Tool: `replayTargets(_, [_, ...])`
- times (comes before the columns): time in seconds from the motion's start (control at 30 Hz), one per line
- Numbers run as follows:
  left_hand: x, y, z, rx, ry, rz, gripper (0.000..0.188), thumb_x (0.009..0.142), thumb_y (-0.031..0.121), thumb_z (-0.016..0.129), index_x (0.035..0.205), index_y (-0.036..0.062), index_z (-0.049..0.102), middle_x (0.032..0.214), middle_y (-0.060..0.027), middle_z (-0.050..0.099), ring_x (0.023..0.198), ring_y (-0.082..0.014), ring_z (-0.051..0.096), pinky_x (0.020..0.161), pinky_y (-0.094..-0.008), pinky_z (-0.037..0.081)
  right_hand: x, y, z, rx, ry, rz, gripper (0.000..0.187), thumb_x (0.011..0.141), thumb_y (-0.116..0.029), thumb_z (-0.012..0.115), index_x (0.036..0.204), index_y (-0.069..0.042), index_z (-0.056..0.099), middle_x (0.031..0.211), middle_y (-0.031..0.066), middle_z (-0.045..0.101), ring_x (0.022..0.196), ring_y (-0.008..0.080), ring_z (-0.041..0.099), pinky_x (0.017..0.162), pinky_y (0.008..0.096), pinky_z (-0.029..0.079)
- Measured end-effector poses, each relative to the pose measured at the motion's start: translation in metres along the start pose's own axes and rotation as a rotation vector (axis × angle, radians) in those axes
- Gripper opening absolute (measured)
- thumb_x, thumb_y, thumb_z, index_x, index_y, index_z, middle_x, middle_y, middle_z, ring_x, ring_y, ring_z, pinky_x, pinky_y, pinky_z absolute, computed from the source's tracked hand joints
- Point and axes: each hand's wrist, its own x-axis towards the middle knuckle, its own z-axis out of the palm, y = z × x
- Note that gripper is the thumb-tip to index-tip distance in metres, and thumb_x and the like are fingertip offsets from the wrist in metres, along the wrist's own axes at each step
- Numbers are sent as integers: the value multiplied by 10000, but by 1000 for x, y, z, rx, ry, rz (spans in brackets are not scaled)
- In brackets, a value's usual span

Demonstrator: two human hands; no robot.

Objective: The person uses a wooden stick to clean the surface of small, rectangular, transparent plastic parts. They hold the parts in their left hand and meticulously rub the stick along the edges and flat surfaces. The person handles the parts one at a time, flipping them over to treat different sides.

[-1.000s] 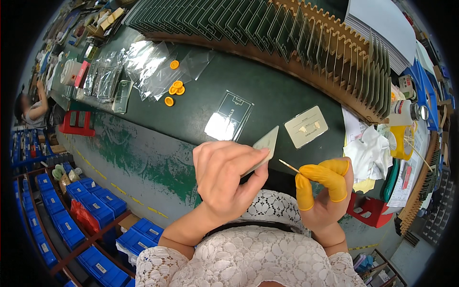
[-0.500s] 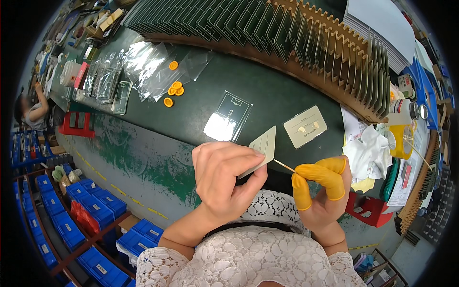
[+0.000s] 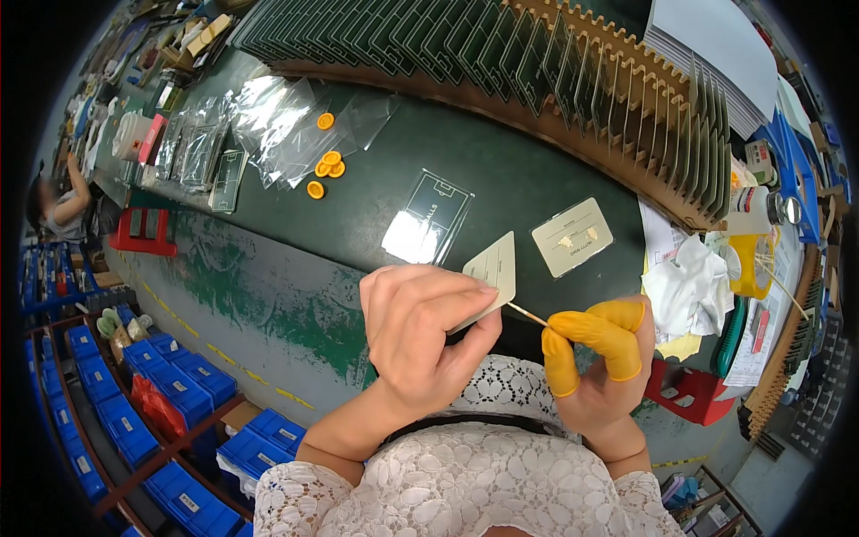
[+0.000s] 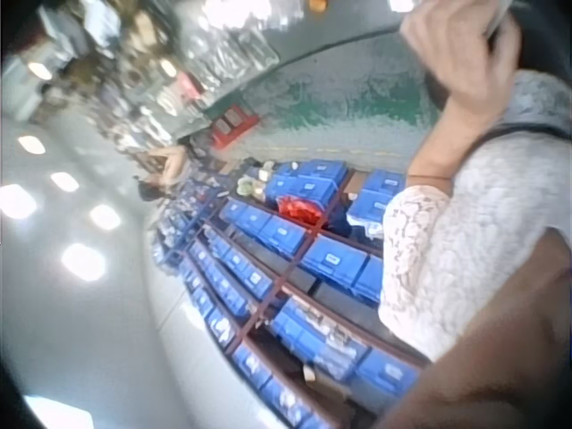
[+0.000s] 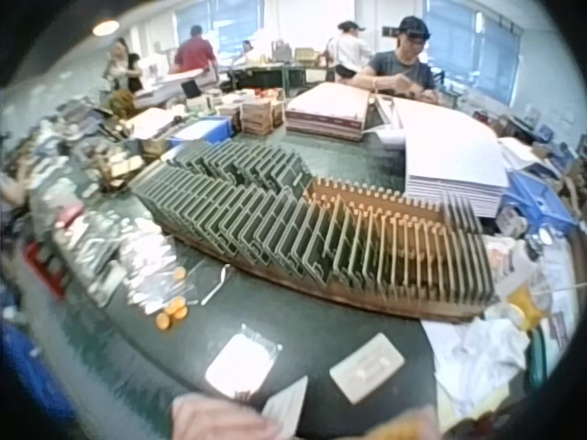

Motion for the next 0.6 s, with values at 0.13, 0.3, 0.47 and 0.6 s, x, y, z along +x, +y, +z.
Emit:
replayTargets(0.13, [-2,-1,0,9,0,7,378,660,-2,812,993,106,671,942,-9,699,830,-212,618,788,-341,410,-1,1,0,-8,1,6,360,690,-43,856,1015,-106,715,885,47,586,767,233,517,657,339,395])
replayTargets(0.3, [-3,-1,-1,28,-6,9,388,656,3,813,999,114,671,944,-5,691,836,-211,616,793,-348,410,-2,0,1,-18,-31,-16,378,683,-42,858,1027,-112,717,898,45,586,767,234,514,662,339,397])
replayTargets(0.47, [3,3,-3,56,-22,27,390,644,-98,773,973,71,649,888,-48,680,815,-243,617,769,-343,463,-2,1,-1,-46,-9,-23,378,679,-46,860,1022,-116,720,903,43,581,776,234,514,663,336,398])
replayTargets(0.6, [4,5,-5,87,-31,18,372,643,-85,783,964,74,684,857,-35,654,802,-236,603,761,-338,453,-2,1,-2,-50,3,-14,366,682,-42,854,1015,-116,722,900,44,579,787,234,514,664,334,399])
